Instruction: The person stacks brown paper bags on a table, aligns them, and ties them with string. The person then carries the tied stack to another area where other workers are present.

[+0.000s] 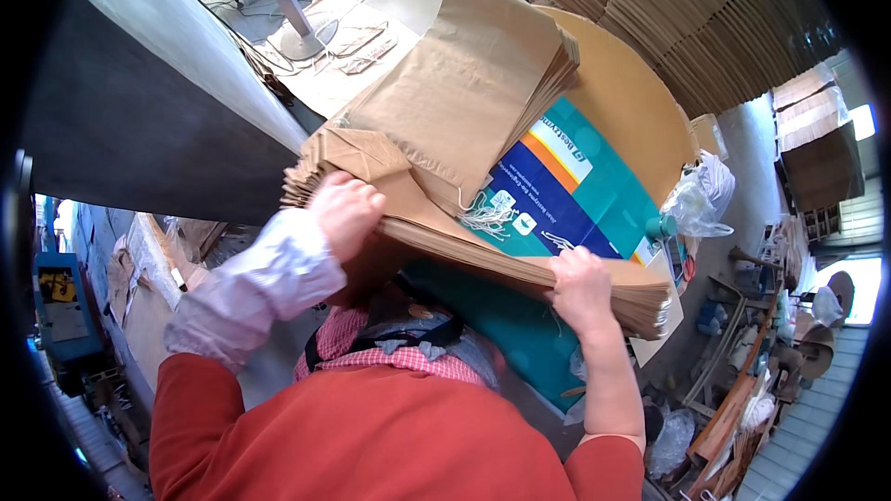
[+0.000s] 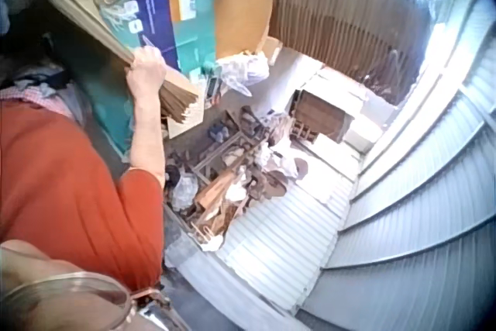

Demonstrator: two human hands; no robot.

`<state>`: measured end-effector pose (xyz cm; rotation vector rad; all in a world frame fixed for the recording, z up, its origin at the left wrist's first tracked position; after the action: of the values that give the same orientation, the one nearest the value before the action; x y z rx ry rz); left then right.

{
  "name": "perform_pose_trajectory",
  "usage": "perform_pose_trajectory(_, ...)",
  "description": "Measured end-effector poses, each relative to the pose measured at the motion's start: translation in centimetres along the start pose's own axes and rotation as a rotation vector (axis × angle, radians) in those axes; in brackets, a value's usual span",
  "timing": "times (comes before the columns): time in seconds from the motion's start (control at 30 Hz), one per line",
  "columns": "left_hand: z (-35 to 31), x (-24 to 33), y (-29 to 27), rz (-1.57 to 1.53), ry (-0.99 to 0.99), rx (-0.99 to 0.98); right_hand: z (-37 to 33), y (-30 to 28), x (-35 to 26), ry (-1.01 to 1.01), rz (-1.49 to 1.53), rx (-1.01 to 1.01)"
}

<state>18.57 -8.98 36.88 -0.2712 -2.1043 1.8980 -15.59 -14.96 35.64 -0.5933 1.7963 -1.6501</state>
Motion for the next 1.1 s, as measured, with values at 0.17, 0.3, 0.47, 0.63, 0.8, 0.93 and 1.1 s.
perform_pose_trajectory(0.17,-0.2,0.9,1.6,0.049,-0.073,0.163,1.3,0.2,-2.0,0.087,0.018,0.011)
perform_pose_trajectory(0.3,-0.7,1.1,2.1,0.075,-0.111,0.232,7.7,1.0,-12.1,-0.024,0.142,0.043)
perform_pose_trajectory(0.47,-7.4,3.5,-0.1,-0.120,-0.101,0.446,13.3,2.9,-16.1,-0.072,0.120,-0.048)
perform_pose_trajectory(0.63,-18.5,3.5,11.1,-0.684,-0.646,0.759,13.0,1.6,-16.9,-0.095,0.124,-0.102)
perform_pose_trajectory(0.8,-15.2,-2.5,13.5,-1.749,-0.662,0.673,13.0,1.2,-17.0,-0.171,0.186,-0.076)
perform_pose_trajectory(0.93,-13.0,-3.3,17.7,-1.732,-0.224,0.574,13.8,0.8,-17.7,-0.153,0.209,-0.112)
perform_pose_trajectory(1.1,-12.4,-7.5,14.1,-1.845,-0.150,0.758,13.9,0.9,-16.8,-0.066,0.216,-0.084)
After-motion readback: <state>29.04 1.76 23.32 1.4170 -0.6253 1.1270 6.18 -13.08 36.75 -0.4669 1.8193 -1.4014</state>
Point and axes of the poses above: each hand's wrist, its own z-axis towards the middle knuckle, its own y-axis out of the palm, x = y × z, the point moved 2 cm from there along z, towards the middle knuckle
